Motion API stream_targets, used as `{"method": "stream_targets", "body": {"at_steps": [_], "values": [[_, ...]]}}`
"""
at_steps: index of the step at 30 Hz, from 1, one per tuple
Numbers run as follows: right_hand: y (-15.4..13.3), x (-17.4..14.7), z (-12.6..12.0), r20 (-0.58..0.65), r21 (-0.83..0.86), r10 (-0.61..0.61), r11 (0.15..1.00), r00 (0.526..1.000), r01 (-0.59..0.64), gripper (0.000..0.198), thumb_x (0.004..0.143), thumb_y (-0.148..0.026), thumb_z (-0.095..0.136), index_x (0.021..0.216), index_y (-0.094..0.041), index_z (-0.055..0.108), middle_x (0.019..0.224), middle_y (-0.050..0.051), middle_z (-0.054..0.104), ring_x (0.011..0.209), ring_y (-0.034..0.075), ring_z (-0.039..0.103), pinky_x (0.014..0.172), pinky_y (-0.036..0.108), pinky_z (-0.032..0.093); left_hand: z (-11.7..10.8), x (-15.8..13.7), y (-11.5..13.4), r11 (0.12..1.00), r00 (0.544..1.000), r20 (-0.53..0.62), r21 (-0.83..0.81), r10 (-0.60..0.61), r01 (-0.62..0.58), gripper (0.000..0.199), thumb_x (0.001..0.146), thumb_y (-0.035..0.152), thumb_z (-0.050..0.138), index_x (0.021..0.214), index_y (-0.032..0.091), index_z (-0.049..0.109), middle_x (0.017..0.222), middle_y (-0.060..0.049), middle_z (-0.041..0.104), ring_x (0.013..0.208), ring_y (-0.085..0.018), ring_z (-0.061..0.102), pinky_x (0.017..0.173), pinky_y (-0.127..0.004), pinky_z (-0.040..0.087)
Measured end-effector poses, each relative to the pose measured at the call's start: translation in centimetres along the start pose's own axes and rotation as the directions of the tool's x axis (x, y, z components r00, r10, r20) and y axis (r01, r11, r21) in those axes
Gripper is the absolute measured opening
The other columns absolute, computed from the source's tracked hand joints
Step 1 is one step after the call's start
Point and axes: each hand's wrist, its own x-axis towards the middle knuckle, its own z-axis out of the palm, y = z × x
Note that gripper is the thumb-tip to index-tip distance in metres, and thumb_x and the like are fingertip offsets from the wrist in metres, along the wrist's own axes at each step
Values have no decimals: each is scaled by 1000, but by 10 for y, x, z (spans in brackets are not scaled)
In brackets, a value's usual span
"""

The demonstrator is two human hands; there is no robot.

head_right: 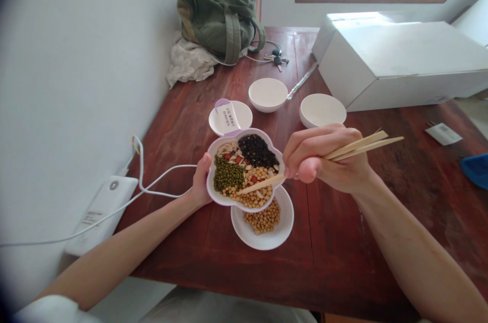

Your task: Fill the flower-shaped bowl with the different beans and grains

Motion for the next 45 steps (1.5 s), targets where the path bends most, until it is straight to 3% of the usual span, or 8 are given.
{"method": "stream_targets", "body": {"at_steps": [7, 11, 17, 22, 27, 33, 40, 45], "values": [[6, -1, 3, 69, -53, -33, 998, 997, 37, 45, 103, -53, 71, 81, -16, 83, 78, 8, 78, 62, 14, 72, 54, 24, 55, 0, 0, -1, 1000, 1000, -4, -8, 3, -3, 68, 83, 80, 80, 108, 17, 84, 121, -17, 87, 135, -48, 73, 115, -65, 60], [7, 0, 0, 117, 6, -6, 1000, 993, 5, 44, 101, -53, 73, 80, -16, 82, 76, 8, 77, 63, 14, 73, 55, 24, 56, 1, 0, 0, 1000, 1000, -7, -18, -12, 11, 70, 81, 80, 81, 111, 17, 84, 123, -18, 86, 134, -49, 74, 113, -65, 61], [10, -2, -4, 25, 21, -8, 1000, 1000, 8, 43, 100, -54, 75, 80, -17, 83, 75, 8, 77, 58, 14, 69, 49, 25, 52, 1, 0, 1, 1000, 1000, 1, -21, -13, 13, 69, 82, 80, 81, 109, 17, 85, 122, -17, 87, 136, -49, 72, 114, -65, 60], [8, 0, -1, 95, -13, 4, 1000, 995, -3, 49, 101, -55, 73, 75, -14, 80, 72, 9, 77, 62, 14, 73, 55, 23, 56, 1, -1, 1, 1000, 1000, -2, -12, -10, 10, 69, 82, 81, 80, 109, 17, 85, 125, -17, 86, 139, -50, 70, 114, -65, 61], [4, 2, -2, 29, 15, 12, 1000, 1000, -13, 53, 99, -57, 76, 70, -12, 78, 68, 8, 75, 58, 12, 71, 52, 20, 53, 2, 0, 1, 1000, 1000, 0, -23, -5, 5, 68, 81, 81, 82, 106, 18, 85, 124, -16, 86, 137, -49, 71, 114, -65, 61], [1, 5, 1, 72, 3, 4, 1000, 997, -4, 54, 99, -55, 77, 67, -12, 76, 65, 8, 75, 56, 12, 70, 51, 18, 54, 1, -1, -1, 1000, 1000, -9, -14, -10, 10, 72, 82, 81, 80, 114, 17, 84, 124, -17, 86, 135, -49, 72, 114, -65, 61], [-1, 3, -3, 41, -23, 17, 1000, 999, -16, 53, 99, -56, 77, 66, -14, 76, 62, 8, 73, 52, 14, 68, 46, 22, 52, 1, -1, -1, 1000, 1000, -8, -1, 6, -6, 71, 83, 80, 79, 117, 17, 83, 126, -17, 86, 135, -49, 73, 113, -64, 61], [-1, 1, -5, 34, -27, 7, 1000, 999, -6, 53, 99, -53, 78, 66, -12, 76, 62, 8, 72, 54, 13, 68, 47, 20, 50, 1, 0, -1, 1000, 1000, -1, -13, -1, 1, 70, 82, 81, 80, 111, 17, 84, 125, -17, 86, 136, -49, 72, 114, -65, 60]]}}
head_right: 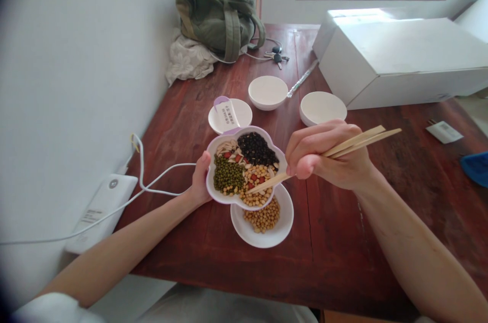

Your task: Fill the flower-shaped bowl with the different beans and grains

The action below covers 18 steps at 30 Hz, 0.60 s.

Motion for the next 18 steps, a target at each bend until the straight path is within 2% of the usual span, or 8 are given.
{"method": "stream_targets", "body": {"at_steps": [6, 11, 13, 18], "values": [[-2, 2, 1, 32, -8, -11, 1000, 999, 11, 52, 103, -50, 76, 66, -13, 73, 61, 8, 71, 54, 13, 68, 50, 20, 53, -1, 0, 0, 1000, 1000, -11, 6, 6, -6, 68, 82, 80, 80, 108, 17, 83, 125, -18, 86, 137, -49, 71, 114, -64, 61], [-1, 0, 0, 32, 37, 6, 999, 999, -7, 52, 102, -49, 77, 65, -13, 74, 61, 8, 71, 51, 12, 66, 46, 20, 50, -1, 0, 0, 1000, 1000, 0, 11, 2, -2, 73, 82, 81, 80, 116, 16, 83, 126, -17, 85, 136, -49, 72, 114, -63, 61], [-2, -3, -5, 13, 35, 9, 999, 1000, -10, 50, 102, -50, 77, 67, -14, 76, 61, 7, 71, 52, 14, 67, 44, 23, 50, -1, 0, -1, 1000, 1000, 9, 5, 1, -1, 75, 82, 82, 79, 119, 17, 83, 126, -17, 85, 135, -49, 73, 114, -63, 61], [-11, -6, -21, -97, -90, -31, 996, 995, 22, 51, 102, -56, 74, 69, -18, 78, 60, 4, 70, 48, 16, 66, 40, 28, 47, -4, 1, -3, 1000, 1000, 16, 11, 20, -20, 74, 84, 82, 78, 117, 16, 82, 126, -17, 85, 130, -47, 75, 112, -63, 62]]}}
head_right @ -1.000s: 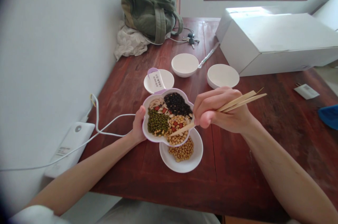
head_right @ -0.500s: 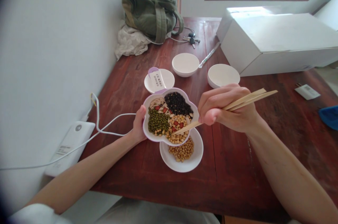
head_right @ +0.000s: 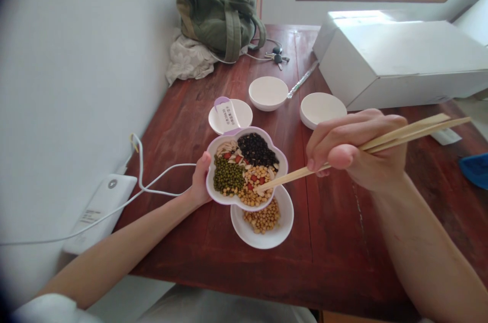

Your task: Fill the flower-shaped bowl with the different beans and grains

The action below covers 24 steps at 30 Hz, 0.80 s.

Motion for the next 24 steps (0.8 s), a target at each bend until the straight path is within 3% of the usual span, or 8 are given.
{"method": "stream_targets", "body": {"at_steps": [4, 9, 17, 21, 24], "values": [[-6, 2, -6, -33, -75, -39, 997, 999, 36, 49, 102, -54, 75, 68, -20, 76, 57, 3, 69, 50, 17, 66, 41, 29, 49, -1, 0, 0, 1000, 1000, -4, 16, 22, -22, 72, 83, 83, 78, 111, 16, 84, 121, -17, 86, 130, -48, 75, 111, -63, 62], [-12, 0, -5, 32, -124, -32, 992, 999, 36, 37, 107, -36, 73, 73, -20, 75, 65, 2, 72, 55, 15, 67, 47, 29, 54, -1, 1, 0, 999, 1000, 1, 16, 30, -30, 72, 83, 82, 79, 110, 16, 85, 120, -18, 87, 128, -48, 76, 109, -63, 63], [-27, 0, 2, 146, -188, 18, 982, 989, 10, 26, 103, -18, 74, 77, -20, 71, 67, 1, 70, 59, 15, 68, 47, 28, 54, -4, 0, -2, 1000, 1000, 0, -5, 8, -8, 84, 80, 85, 80, 129, 17, 82, 124, -18, 86, 122, -47, 79, 107, -64, 64], [-30, -2, 4, 77, -211, 25, 977, 997, -8, 26, 103, -20, 74, 77, -20, 72, 68, 1, 70, 60, 14, 68, 47, 27, 53, -3, -1, -2, 1000, 1000, -17, -9, 7, -7, 87, 80, 85, 80, 135, 18, 80, 135, -18, 83, 125, -47, 78, 105, -63, 66], [-30, -1, 6, 98, -235, 23, 972, 995, 1, 24, 102, -16, 74, 78, -20, 71, 68, 0, 70, 60, 14, 68, 47, 27, 53, -3, -1, -2, 1000, 1000, -16, -11, 1, -1, 86, 79, 85, 81, 132, 18, 81, 129, -18, 84, 124, -47, 78, 106, -64, 65]]}}
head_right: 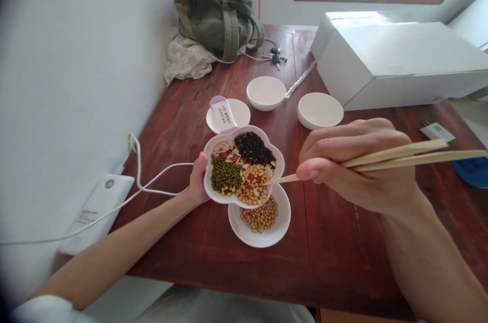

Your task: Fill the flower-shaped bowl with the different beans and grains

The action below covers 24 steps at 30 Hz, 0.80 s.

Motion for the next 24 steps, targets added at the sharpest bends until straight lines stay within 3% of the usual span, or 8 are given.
{"method": "stream_targets", "body": {"at_steps": [7, 15, 24], "values": [[-4, 3, 7, 59, -11, -2, 1000, 998, 3, 25, 104, -15, 70, 79, -20, 70, 68, -1, 69, 59, 11, 68, 49, 23, 52, 2, 2, 1, 998, 999, -3, 37, 46, -46, 71, 81, 83, 80, 105, 17, 86, 119, -17, 87, 130, -47, 75, 111, -64, 62], [4, -2, 14, 57, 77, 58, 995, 997, -62, 28, 106, -25, 71, 79, -21, 73, 66, 0, 68, 56, 12, 65, 48, 26, 45, 6, 0, 3, 999, 999, 1, 22, 35, -35, 71, 80, 83, 82, 106, 17, 86, 122, -17, 86, 132, -48, 74, 112, -64, 62], [1, -1, 12, -15, 191, 79, 979, 997, -75, 37, 108, -33, 69, 73, -21, 74, 61, 1, 68, 52, 16, 66, 45, 28, 49, 2, 0, 0, 1000, 1000, -17, 16, 20, -19, 72, 79, 83, 81, 109, 18, 84, 119, -17, 87, 128, -48, 76, 109, -64, 63]]}}
